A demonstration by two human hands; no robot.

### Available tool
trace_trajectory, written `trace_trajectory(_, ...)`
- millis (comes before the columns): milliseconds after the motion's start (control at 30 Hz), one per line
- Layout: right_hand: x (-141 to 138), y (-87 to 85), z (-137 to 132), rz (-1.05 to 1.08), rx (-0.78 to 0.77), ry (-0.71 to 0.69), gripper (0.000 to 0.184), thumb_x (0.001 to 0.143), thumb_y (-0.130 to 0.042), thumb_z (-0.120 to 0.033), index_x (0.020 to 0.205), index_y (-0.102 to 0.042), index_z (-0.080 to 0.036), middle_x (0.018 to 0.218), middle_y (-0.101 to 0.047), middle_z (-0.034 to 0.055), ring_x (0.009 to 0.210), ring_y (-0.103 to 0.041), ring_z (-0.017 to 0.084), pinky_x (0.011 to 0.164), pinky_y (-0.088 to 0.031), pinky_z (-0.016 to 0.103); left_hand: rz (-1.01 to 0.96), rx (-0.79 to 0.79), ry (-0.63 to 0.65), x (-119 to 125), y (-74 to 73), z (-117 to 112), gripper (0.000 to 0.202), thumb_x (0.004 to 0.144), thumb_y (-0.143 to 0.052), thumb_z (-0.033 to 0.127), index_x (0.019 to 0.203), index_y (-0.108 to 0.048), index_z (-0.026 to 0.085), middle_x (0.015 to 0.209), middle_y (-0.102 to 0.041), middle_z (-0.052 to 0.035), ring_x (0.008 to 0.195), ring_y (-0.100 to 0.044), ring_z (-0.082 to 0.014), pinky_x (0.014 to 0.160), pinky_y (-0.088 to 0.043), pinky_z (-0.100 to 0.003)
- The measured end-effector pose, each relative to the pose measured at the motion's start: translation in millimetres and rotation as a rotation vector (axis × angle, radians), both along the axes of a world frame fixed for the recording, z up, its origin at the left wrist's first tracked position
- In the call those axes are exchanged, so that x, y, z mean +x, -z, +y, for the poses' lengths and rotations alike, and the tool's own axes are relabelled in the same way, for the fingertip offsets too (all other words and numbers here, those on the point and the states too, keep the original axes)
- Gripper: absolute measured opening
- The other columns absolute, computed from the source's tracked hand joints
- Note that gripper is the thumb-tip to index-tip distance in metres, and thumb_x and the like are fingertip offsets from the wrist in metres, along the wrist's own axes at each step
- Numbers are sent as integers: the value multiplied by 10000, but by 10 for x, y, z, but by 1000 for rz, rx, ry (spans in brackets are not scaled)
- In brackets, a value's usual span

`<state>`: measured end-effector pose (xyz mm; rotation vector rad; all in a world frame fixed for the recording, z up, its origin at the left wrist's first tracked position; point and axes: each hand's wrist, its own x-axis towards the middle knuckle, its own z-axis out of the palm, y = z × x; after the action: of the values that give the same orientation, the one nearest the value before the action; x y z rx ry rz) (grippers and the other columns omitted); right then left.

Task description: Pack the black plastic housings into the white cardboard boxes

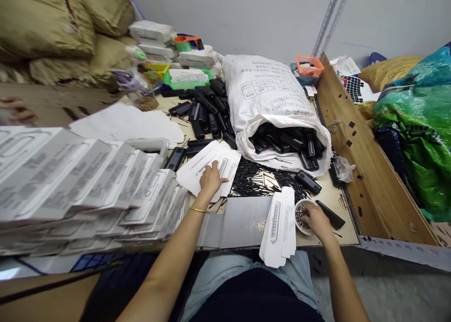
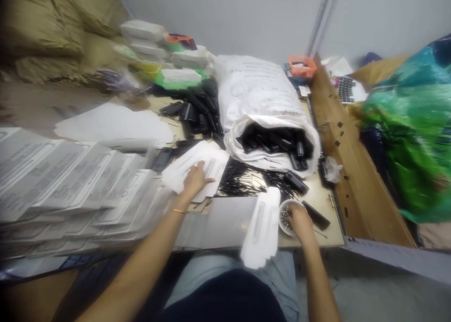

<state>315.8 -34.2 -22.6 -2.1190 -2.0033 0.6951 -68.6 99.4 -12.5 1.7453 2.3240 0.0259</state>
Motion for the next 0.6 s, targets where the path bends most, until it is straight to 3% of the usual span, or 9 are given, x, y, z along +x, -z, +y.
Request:
trace_trajectory(133,-69,169,-39,-43,-20,-47,99,749,-493,-124,742,-571,-186,867,-596,67,885,-549,218,776,-402,316,21,9,50,2,-7,-41,715,776,-633,389,1368,-285,188,1179,-515,-183,1069,-539,-331,836,-421,-376)
trace_trajectory(367,-58,204,-89,46,29,6,146,754,-454,-118,757,-581,-189,866,-583,59,865,-543,204,775,-409,313,182,104,29,153,-22,-38,781,741,-662,303,1400,-262,174,1235,-436,-230,1103,-474,-389,845,-405,-438)
trace_trajectory(433,-63,225,-100,50,57,16,151,765,-442,-134,749,-580,-192,843,-586,55,840,-547,207,758,-417,320,161,187,124,327,-57,76,736,755,-631,260,1395,-281,160,1264,-415,-237,1112,-461,-388,862,-396,-455)
trace_trajectory(600,-78,308,-138,87,161,39,208,810,-433,-182,728,-622,-202,849,-620,71,855,-569,230,757,-447,350,-41,264,561,1000,-94,649,391,852,-419,162,1230,-515,135,1124,-546,-174,1055,-500,-291,914,-368,-401)
